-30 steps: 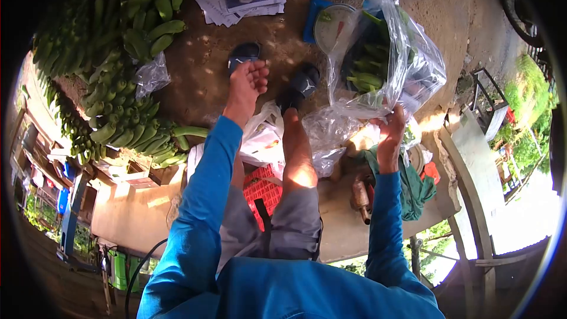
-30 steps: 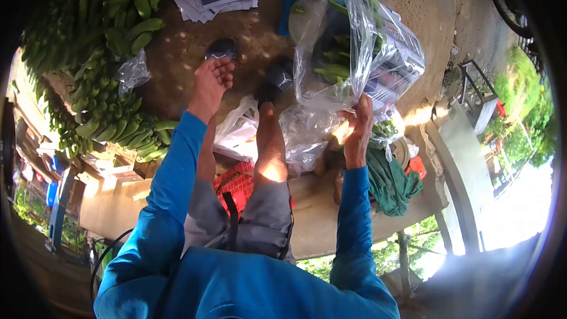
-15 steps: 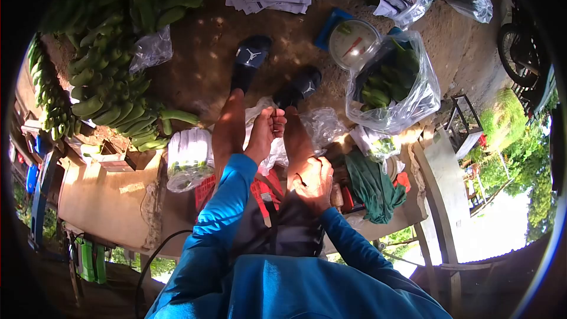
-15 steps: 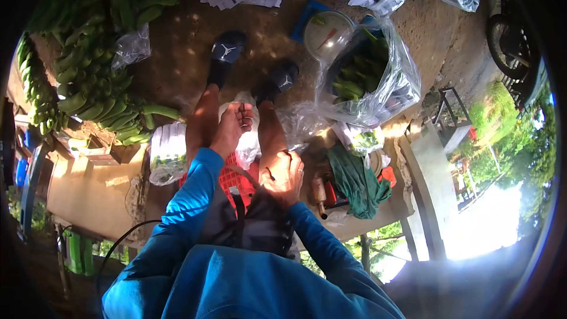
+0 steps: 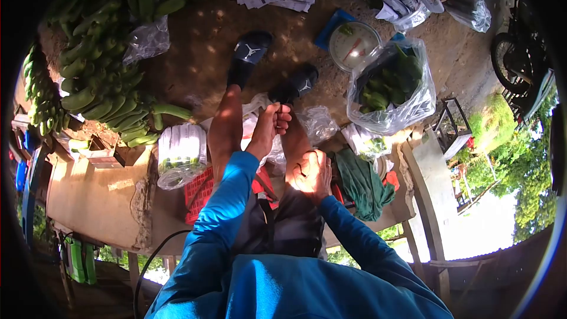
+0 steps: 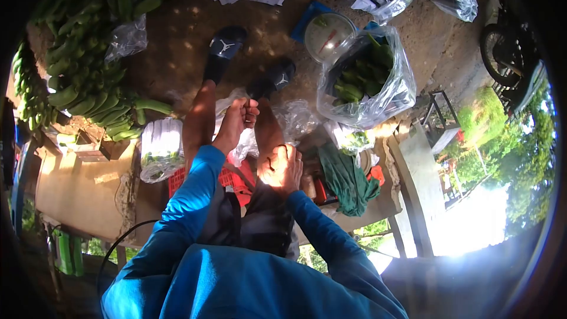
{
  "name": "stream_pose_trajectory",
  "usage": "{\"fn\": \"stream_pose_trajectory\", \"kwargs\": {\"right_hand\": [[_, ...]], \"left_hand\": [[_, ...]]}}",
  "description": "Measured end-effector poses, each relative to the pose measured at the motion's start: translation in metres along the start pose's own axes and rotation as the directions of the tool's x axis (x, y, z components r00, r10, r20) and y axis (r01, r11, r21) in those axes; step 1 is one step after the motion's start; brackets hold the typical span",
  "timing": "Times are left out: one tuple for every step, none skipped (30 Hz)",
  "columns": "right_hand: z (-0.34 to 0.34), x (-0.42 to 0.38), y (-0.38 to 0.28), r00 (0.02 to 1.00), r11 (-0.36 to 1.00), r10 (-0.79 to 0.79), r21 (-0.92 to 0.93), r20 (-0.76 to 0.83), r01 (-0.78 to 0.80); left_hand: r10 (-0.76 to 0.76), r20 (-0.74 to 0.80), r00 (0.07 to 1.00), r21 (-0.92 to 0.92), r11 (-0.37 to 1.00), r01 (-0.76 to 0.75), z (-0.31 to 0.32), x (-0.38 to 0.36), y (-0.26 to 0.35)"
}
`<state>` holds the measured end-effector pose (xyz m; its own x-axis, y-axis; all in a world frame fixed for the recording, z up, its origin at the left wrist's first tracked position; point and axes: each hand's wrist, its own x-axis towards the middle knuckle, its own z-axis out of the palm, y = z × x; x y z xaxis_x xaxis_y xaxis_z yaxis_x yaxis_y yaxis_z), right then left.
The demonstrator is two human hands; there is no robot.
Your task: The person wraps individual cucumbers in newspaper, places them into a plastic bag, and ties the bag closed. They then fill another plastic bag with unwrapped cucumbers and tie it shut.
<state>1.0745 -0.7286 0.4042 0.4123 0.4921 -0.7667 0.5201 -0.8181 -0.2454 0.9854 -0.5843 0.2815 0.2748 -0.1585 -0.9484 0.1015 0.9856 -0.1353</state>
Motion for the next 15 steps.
{"fn": "stream_pose_trajectory", "kwargs": {"right_hand": [[0.000,0.001,0.000,1.000,1.000,0.002,0.000,-0.001,-0.002],[-0.001,0.002,-0.001,1.000,1.000,0.016,0.005,0.023,-0.016],[-0.001,0.002,-0.001,0.998,1.000,0.028,0.010,0.047,-0.028],[0.000,0.002,0.000,0.998,1.000,0.029,0.012,0.048,-0.029],[0.001,0.002,0.001,0.998,0.999,0.034,0.038,0.055,-0.037],[0.003,0.002,0.003,0.997,0.997,0.041,0.066,0.063,-0.045],[0.004,0.001,0.006,0.997,0.996,0.043,0.069,0.063,-0.048],[0.002,0.002,0.011,1.000,0.989,0.008,0.147,0.030,-0.012],[0.000,0.005,0.019,0.999,0.974,-0.033,0.225,-0.008,0.034],[0.001,0.009,0.030,0.996,0.992,0.000,0.128,-0.091,0.012],[-0.006,0.009,0.046,0.966,0.966,0.145,0.243,-0.215,-0.091],[-0.022,0.013,0.053,0.891,0.931,0.333,0.257,-0.307,-0.259],[-0.032,0.019,0.081,0.773,0.901,0.414,0.334,-0.481,-0.275],[-0.048,0.018,0.143,0.721,0.763,0.634,0.371,-0.278,-0.529],[-0.068,0.028,0.156,0.603,0.591,0.739,0.720,-0.301,-0.364]], "left_hand": [[-0.002,0.003,1.000,0.005,1.000,0.002,0.000,0.000,0.000],[-0.004,0.004,1.000,0.009,1.000,0.004,0.000,0.001,0.000],[-0.005,0.004,1.000,0.010,1.000,0.005,0.001,0.000,0.001],[-0.003,0.005,1.000,0.014,1.000,0.003,0.002,0.000,0.001],[-0.001,0.004,1.000,0.019,1.000,0.001,0.002,-0.001,0.002],[-0.002,0.002,1.000,0.021,1.000,0.002,0.001,0.000,0.001],[0.002,0.010,1.000,0.018,1.000,-0.002,0.001,0.001,0.000],[0.006,0.019,1.000,0.013,1.000,-0.007,0.000,0.002,-0.001],[0.012,0.017,1.000,0.015,1.000,-0.012,0.001,0.003,-0.001],[0.009,0.008,1.000,0.021,1.000,-0.009,0.001,0.004,0.001],[0.002,-0.004,1.000,0.028,1.000,-0.001,0.000,0.002,0.001],[0.001,-0.007,1.000,0.015,1.000,-0.001,0.001,0.001,0.003],[-0.008,-0.016,1.000,0.036,0.999,0.009,0.003,0.000,0.005],[-0.020,-0.022,1.000,0.056,0.998,0.022,0.004,0.001,0.006],[-0.022,-0.019,1.000,0.059,0.998,0.023,0.004,0.002,0.006]]}}
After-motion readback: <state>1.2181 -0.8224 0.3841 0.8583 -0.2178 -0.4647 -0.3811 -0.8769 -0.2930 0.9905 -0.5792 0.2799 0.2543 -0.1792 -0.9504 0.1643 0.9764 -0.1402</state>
